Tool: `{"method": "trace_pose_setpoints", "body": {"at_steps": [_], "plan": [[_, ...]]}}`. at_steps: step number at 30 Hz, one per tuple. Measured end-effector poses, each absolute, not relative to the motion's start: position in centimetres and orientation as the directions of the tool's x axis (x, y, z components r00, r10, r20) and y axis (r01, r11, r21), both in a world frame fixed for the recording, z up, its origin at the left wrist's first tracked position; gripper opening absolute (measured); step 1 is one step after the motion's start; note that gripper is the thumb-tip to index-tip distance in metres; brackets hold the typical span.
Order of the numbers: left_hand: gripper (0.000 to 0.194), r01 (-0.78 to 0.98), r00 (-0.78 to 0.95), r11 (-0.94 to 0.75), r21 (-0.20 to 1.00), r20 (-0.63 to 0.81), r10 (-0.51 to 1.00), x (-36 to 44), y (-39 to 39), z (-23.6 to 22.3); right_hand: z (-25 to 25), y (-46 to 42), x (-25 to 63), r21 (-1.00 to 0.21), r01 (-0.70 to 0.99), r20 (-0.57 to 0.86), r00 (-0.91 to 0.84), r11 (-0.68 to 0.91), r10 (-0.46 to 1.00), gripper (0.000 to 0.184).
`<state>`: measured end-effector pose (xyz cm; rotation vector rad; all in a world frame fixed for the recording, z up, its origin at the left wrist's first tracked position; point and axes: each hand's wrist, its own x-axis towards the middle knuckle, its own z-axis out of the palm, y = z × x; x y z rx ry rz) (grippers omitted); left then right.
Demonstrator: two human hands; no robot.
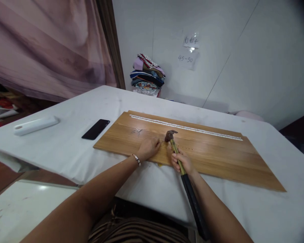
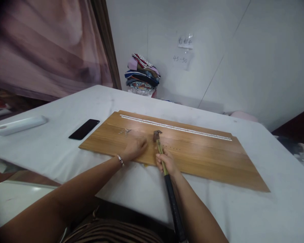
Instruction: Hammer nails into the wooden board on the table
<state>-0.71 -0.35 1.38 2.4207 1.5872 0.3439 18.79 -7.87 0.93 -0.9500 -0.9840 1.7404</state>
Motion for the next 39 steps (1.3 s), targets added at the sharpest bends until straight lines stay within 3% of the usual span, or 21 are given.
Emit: {"method": "trace_pose_setpoints", "body": {"at_steps": [8, 39], "plan": [[0.020, 0.842, 0.393, -0.416, 0.345, 0.138, 0.909, -1.0, -0.1, 0.9, 1.4, -8.1, 18.8, -0.902, -0.337, -0.161, -0.317, -0.270, 0.935, 0.048], [0.026, 0.809, 0.383, -0.433, 0.396, 0.203, 0.901, -1.3, 0.2, -0.2, 1.1, -8.0, 18.9, -0.908, -0.325, -0.154, -0.329, -0.265, 0.932, 0.046]]}}
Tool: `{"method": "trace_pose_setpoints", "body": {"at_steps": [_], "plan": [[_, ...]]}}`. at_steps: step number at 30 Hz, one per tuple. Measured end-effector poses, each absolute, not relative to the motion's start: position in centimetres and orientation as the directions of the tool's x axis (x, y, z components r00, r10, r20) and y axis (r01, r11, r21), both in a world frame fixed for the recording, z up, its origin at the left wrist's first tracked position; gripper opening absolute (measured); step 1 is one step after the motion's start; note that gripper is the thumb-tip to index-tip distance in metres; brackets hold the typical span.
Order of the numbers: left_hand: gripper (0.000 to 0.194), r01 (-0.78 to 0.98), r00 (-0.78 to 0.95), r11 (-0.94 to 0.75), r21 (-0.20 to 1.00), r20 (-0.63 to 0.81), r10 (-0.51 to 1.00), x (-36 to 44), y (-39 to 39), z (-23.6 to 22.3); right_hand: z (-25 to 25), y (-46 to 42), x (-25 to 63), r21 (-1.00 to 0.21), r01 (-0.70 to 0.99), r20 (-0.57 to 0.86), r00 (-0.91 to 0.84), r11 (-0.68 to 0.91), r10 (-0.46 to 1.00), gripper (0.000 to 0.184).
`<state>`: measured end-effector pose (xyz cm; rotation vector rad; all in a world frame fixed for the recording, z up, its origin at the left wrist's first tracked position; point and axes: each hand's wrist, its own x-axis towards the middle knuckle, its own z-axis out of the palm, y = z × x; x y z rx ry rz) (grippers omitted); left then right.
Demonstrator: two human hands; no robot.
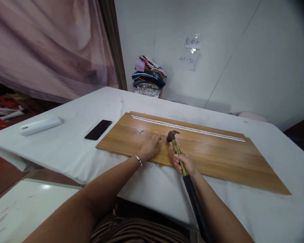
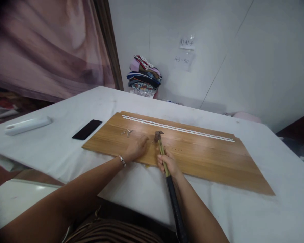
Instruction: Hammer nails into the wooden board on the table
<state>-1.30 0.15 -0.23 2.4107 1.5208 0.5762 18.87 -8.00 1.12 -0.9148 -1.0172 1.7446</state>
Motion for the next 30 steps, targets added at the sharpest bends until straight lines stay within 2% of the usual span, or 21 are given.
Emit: {"method": "trace_pose_setpoints", "body": {"at_steps": [7, 12, 19, 30], "plan": [[0.028, 0.798, 0.394, -0.424, 0.429, 0.161, 0.905, -1.31, 0.05, 0.25, 1.49, -8.06, 18.61, -0.913, -0.306, -0.164, -0.332, -0.271, 0.929, 0.047], [0.028, 0.809, 0.403, -0.437, 0.394, 0.171, 0.899, -1.36, 0.16, 0.26, 0.90, -7.89, 18.86, -0.912, -0.318, -0.154, -0.324, -0.261, 0.933, 0.046], [0.022, 0.797, 0.399, -0.446, 0.407, 0.199, 0.895, -1.31, 0.06, 0.13, 1.44, -8.07, 18.86, -0.909, -0.333, -0.137, -0.327, -0.250, 0.935, 0.044], [0.023, 0.814, 0.408, -0.437, 0.382, 0.158, 0.899, -1.01, -0.09, 0.75, 1.13, -7.90, 18.81, -0.908, -0.323, -0.161, -0.316, -0.266, 0.935, 0.047]]}}
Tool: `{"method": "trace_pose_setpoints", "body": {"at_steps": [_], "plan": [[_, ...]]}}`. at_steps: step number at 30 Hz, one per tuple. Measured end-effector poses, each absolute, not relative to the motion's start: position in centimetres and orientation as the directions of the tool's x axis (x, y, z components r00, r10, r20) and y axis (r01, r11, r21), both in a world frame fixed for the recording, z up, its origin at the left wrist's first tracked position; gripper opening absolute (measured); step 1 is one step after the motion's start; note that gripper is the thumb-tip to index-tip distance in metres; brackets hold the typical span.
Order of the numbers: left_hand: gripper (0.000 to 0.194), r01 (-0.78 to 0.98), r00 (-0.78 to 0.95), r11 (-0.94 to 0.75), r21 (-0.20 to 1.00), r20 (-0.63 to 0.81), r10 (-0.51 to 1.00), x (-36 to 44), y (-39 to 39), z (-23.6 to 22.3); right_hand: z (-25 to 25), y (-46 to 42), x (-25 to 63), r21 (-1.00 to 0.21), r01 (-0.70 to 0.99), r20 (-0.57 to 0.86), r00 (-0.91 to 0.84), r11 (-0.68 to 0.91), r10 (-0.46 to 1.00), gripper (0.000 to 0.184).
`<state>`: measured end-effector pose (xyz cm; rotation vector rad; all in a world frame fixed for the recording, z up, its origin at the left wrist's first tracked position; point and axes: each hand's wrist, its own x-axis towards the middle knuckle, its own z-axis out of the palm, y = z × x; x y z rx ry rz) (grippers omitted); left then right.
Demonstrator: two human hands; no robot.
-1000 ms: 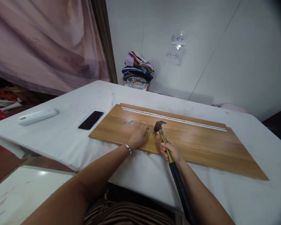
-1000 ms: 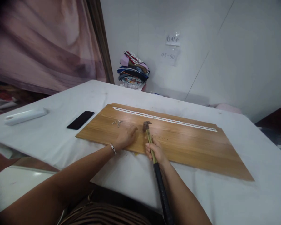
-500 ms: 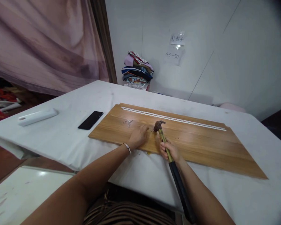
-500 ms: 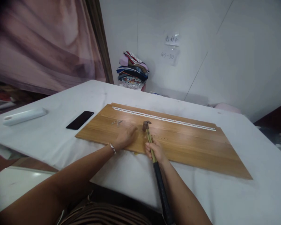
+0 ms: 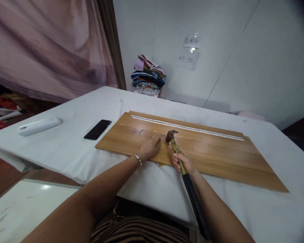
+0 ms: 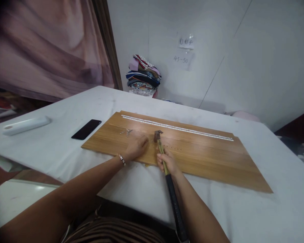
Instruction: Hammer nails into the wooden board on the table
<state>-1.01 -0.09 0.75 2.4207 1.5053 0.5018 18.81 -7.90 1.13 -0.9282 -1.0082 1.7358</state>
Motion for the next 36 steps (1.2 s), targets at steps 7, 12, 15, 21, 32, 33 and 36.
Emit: {"method": "trace_pose_setpoints", "body": {"at_steps": [7, 12, 15, 21, 32, 33, 36], "plan": [[0.021, 0.814, 0.403, -0.435, 0.384, 0.165, 0.900, -1.2, 0.1, 0.1, 1.2, -8.0, 18.8, -0.901, -0.347, -0.141, -0.333, -0.260, 0.932, 0.047], [0.021, 0.809, 0.409, -0.447, 0.382, 0.181, 0.894, -1.2, 0.2, 0.1, 0.8, -7.9, 18.8, -0.903, -0.333, -0.154, -0.337, -0.271, 0.929, 0.047], [0.021, 0.805, 0.406, -0.446, 0.392, 0.186, 0.895, -1.2, 0.2, 0.1, 0.6, -7.8, 18.9, -0.904, -0.331, -0.156, -0.334, -0.270, 0.930, 0.047], [0.023, 0.802, 0.397, -0.448, 0.396, 0.207, 0.894, -1.3, 0.3, -0.3, 0.8, -7.9, 18.9, -0.904, -0.346, -0.129, -0.338, -0.250, 0.932, 0.046], [0.027, 0.786, 0.401, -0.465, 0.407, 0.236, 0.885, -1.4, 0.4, -0.7, 0.2, -7.7, 18.9, -0.906, -0.329, -0.158, -0.323, -0.267, 0.933, 0.048], [0.028, 0.791, 0.399, -0.462, 0.401, 0.235, 0.886, -1.4, 0.5, -0.8, 0.1, -7.7, 19.0, -0.905, -0.333, -0.155, -0.321, -0.264, 0.935, 0.049], [0.029, 0.791, 0.400, -0.464, 0.400, 0.236, 0.886, -1.4, 0.5, -1.1, 0.1, -7.8, 19.1, -0.903, -0.336, -0.161, -0.313, -0.267, 0.936, 0.049]]}}
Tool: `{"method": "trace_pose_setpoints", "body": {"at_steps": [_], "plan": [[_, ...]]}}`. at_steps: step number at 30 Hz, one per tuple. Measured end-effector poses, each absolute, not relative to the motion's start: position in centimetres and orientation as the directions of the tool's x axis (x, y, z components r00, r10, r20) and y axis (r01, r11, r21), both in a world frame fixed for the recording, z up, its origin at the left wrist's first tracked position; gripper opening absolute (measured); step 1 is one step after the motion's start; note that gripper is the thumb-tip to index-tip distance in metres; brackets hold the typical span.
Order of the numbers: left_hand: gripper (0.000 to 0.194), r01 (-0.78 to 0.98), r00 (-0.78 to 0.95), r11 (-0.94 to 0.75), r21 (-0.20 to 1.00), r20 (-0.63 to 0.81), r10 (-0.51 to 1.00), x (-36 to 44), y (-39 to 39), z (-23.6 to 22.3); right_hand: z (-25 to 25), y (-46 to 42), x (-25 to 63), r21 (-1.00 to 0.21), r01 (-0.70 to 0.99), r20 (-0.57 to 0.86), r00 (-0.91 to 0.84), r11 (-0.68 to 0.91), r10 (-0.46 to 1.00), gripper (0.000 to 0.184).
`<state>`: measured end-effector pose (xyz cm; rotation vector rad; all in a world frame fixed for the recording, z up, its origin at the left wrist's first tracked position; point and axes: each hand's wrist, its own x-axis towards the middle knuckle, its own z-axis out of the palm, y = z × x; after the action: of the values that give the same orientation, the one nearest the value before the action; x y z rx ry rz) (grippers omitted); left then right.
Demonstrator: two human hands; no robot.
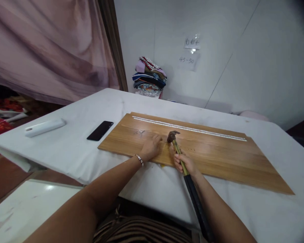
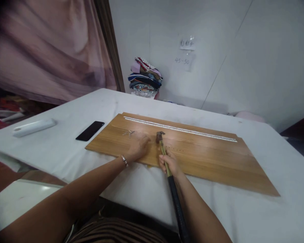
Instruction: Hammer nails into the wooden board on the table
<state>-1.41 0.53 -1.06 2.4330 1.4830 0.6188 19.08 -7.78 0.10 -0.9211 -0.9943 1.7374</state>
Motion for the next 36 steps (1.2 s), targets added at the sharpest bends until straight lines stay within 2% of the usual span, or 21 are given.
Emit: {"method": "trace_pose_setpoints", "body": {"at_steps": [7, 15, 25, 36], "plan": [[0.017, 0.795, 0.383, -0.468, 0.385, 0.279, 0.880, -1.2, 0.3, -0.7, 0.5, -8.1, 18.8, -0.911, -0.312, -0.174, -0.306, -0.272, 0.936, 0.049], [0.023, 0.818, 0.369, -0.427, 0.386, 0.218, 0.904, -1.2, -0.2, 0.3, 0.9, -8.0, 18.5, -0.902, -0.328, -0.179, -0.304, -0.279, 0.936, 0.052], [0.026, 0.803, 0.378, -0.448, 0.393, 0.245, 0.893, -1.5, 0.0, -0.1, 1.2, -8.2, 18.3, -0.912, -0.319, -0.155, -0.317, -0.259, 0.936, 0.046], [0.020, 0.791, 0.375, -0.436, 0.430, 0.224, 0.900, -1.5, -0.1, 0.1, 1.4, -8.0, 18.4, -0.912, -0.323, -0.149, -0.319, -0.255, 0.936, 0.047]]}}
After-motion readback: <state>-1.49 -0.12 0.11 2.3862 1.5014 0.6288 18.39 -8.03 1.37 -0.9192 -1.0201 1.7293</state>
